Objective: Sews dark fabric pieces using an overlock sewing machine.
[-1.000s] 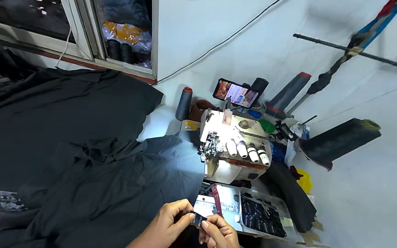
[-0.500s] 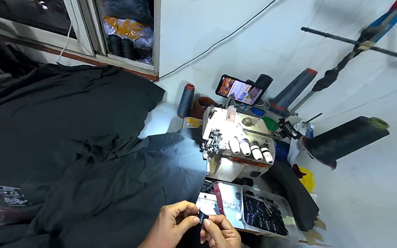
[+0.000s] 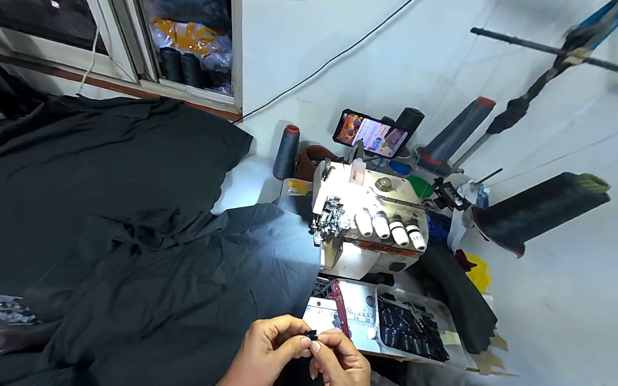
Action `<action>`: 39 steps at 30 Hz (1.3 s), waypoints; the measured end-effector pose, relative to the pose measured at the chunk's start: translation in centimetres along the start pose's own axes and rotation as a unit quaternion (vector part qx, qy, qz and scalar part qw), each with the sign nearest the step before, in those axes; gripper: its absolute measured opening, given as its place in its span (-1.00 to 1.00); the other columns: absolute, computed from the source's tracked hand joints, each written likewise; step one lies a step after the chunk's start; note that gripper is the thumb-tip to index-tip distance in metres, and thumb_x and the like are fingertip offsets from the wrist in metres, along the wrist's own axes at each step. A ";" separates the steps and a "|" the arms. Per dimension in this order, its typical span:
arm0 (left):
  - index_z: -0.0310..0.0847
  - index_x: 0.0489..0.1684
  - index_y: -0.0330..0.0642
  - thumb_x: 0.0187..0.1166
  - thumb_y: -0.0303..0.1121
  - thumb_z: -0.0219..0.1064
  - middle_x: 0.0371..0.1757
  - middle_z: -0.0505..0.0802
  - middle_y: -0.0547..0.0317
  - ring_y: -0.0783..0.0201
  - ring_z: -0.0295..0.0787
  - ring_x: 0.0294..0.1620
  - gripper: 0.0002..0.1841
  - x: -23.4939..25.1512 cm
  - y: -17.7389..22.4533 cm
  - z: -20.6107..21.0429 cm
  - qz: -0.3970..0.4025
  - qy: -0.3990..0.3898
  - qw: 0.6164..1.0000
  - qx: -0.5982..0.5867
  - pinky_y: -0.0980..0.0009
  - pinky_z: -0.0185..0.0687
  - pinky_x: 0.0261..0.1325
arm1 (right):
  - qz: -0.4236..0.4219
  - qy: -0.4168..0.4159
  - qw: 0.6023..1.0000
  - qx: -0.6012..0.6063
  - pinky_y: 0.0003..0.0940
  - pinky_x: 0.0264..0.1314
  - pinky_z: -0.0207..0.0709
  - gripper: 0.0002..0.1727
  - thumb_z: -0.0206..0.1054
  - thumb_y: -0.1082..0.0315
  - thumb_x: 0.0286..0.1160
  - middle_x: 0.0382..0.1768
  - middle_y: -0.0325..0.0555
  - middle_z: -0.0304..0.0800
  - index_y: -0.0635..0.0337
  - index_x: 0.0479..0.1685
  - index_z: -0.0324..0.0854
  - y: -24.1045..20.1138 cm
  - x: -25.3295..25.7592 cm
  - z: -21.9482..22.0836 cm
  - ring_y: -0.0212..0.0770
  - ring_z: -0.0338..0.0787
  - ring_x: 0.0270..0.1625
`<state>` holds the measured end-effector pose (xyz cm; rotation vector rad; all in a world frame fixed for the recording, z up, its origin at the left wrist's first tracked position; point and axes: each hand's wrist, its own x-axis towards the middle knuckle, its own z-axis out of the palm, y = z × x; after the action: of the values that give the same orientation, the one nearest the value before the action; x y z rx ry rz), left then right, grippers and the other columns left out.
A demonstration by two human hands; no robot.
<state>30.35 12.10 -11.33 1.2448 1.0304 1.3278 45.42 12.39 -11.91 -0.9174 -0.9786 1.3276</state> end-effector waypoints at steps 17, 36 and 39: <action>0.80 -0.17 -0.29 0.54 -0.54 0.34 -0.28 0.91 0.27 0.45 0.88 -0.34 -0.89 0.6 -0.5 -0.5 0.015 0.020 1.000 0.016 0.50 0.87 -0.16 | 0.031 -0.049 0.998 -0.016 -0.54 -0.40 0.68 -0.88 0.27 0.65 0.47 -0.42 -0.20 0.79 0.33 -0.24 0.70 -0.1 0.9 -0.1 -0.46 0.71 -0.52; 0.77 -0.45 -0.20 0.42 -0.36 0.30 -0.10 0.78 0.09 0.21 0.73 0.01 -0.84 9.3 3.8 -0.3 0.199 0.034 0.880 0.431 0.28 0.68 0.09 | 0.219 -0.014 0.970 -0.107 -0.59 -0.62 0.51 -0.86 0.16 0.58 0.68 -0.63 -0.15 0.65 0.32 -0.30 0.47 -8.7 14.0 3.4 -0.40 0.63 -0.66; 0.73 -0.45 -0.12 0.45 -0.34 0.37 -0.07 0.83 0.27 0.51 0.72 -0.13 -0.88 10.4 5.9 -2.3 0.085 -0.024 0.961 0.263 0.53 0.64 -0.05 | 0.257 -0.049 0.957 -0.127 -0.61 -0.61 0.47 -0.89 0.13 0.56 0.70 -0.62 -0.20 0.60 0.27 -0.24 0.44 -9.7 13.9 3.5 -0.43 0.59 -0.65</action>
<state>27.71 21.74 -4.30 1.7858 1.3171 1.1767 45.39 25.85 -0.99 -1.3786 -1.0428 1.7201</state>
